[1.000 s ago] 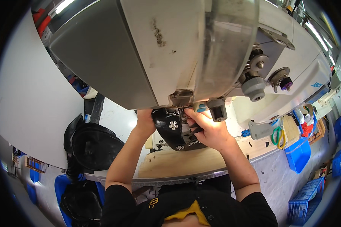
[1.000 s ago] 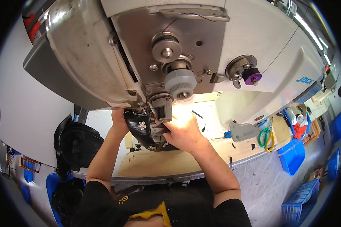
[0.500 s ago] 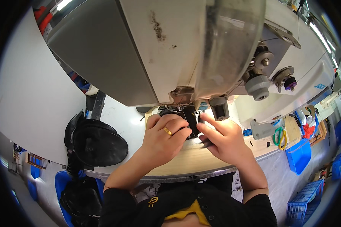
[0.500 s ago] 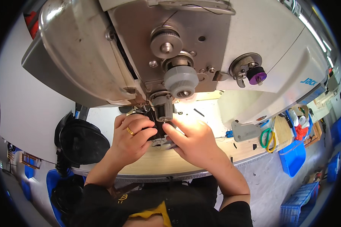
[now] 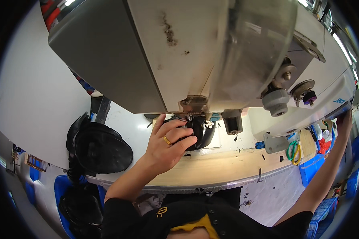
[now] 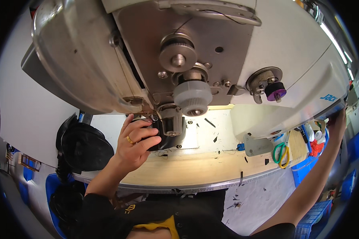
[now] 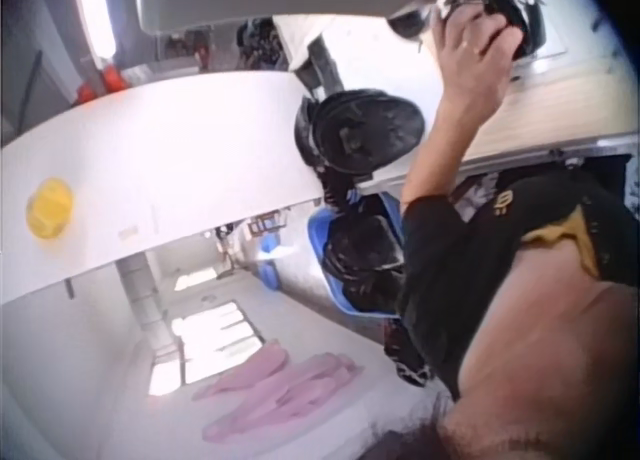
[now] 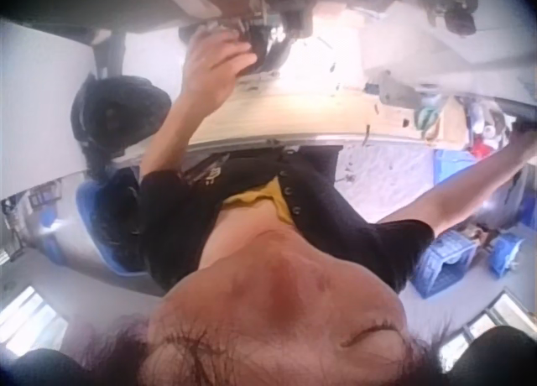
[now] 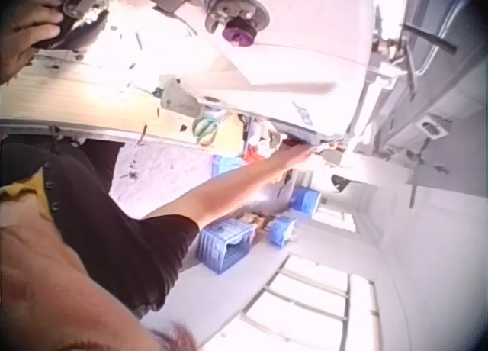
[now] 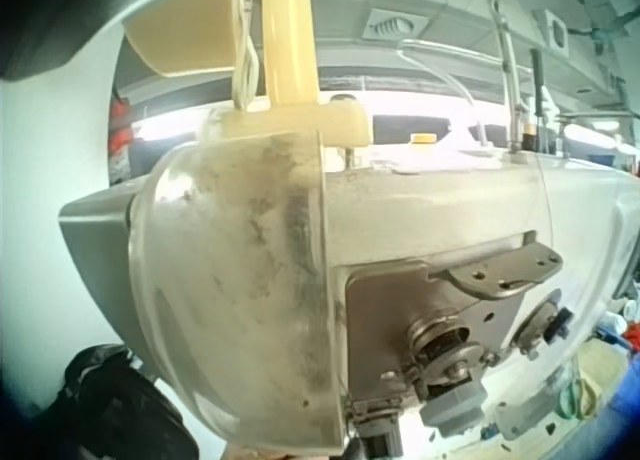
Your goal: The person uses a sewing machine to attach small black fabric pieces to a larger black leather-like item with floral embellishments. They repeatedly position the fabric under the needle, sew, and trim the excess thread with scissors. The person handles the items one at a time, moving them between a blue bin and the sewing table.
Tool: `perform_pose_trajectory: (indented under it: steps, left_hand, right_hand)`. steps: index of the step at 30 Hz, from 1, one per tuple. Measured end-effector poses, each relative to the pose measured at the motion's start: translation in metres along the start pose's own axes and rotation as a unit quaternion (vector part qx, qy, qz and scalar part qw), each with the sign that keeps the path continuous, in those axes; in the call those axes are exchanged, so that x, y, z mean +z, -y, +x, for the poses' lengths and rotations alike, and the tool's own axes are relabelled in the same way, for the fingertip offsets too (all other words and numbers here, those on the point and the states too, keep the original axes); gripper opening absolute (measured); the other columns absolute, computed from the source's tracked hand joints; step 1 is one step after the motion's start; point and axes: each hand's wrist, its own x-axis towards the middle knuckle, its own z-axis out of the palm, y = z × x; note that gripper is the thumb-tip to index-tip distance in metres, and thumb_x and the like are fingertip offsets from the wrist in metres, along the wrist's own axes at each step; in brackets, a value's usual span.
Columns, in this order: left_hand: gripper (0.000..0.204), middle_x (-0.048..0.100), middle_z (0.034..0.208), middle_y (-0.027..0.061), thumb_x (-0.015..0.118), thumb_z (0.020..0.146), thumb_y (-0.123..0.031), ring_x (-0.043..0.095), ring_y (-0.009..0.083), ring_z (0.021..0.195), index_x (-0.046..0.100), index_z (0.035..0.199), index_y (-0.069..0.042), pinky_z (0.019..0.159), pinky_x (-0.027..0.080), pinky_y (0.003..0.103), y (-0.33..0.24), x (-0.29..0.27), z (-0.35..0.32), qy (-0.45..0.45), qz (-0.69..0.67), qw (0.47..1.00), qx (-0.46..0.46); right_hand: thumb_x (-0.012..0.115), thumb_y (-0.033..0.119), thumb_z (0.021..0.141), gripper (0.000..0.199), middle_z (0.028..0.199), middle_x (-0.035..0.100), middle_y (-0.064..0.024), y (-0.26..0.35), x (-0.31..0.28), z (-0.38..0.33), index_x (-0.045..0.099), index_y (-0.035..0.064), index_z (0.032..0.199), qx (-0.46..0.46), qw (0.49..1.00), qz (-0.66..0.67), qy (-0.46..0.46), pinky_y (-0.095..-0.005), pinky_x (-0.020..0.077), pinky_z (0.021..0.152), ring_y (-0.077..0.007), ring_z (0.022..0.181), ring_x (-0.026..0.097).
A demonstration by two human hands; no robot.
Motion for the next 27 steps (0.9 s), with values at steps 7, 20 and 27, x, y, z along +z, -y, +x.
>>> perform_pose_trajectory:
  steps: [7,20,27]
  left_hand:
    - [0.044,0.065,0.108,0.0006,0.068,0.056,0.001,0.058,0.0283,0.107,0.069,0.096,-0.015,0.101,0.039,0.051,0.005,-0.002,0.0,-0.005,-0.028,1.0,0.011]
    - [0.034,0.061,0.102,-0.0012,0.073,0.064,-0.004,0.056,0.0245,0.102,0.071,0.095,-0.017,0.096,0.04,0.049,-0.001,-0.002,-0.001,-0.024,-0.016,1.0,0.0]
    - [0.037,0.059,0.096,-0.0009,0.072,0.059,-0.003,0.056,0.0241,0.097,0.072,0.094,-0.015,0.088,0.043,0.047,0.004,0.007,0.002,-0.045,-0.031,0.998,0.013]
  right_hand:
    - [0.053,0.043,0.097,0.044,0.062,0.055,0.0048,0.026,-0.012,0.066,0.065,0.0101,0.122,-0.151,0.954,-0.252,0.059,-0.0217,0.0233,0.041,-0.0033,0.043,0.035]
    - [0.076,0.016,0.077,0.031,0.095,0.066,-0.0121,0.046,0.177,-0.328,0.065,0.0003,0.101,-0.427,0.822,-0.162,0.34,-0.0351,0.0489,0.066,-0.0255,0.081,0.062]
    - [0.078,0.013,0.049,0.065,0.12,0.054,-0.0136,-0.02,0.249,-0.403,0.066,0.0096,0.113,-0.428,0.78,-0.105,0.445,-0.0368,0.0495,0.064,-0.0262,0.081,0.061]
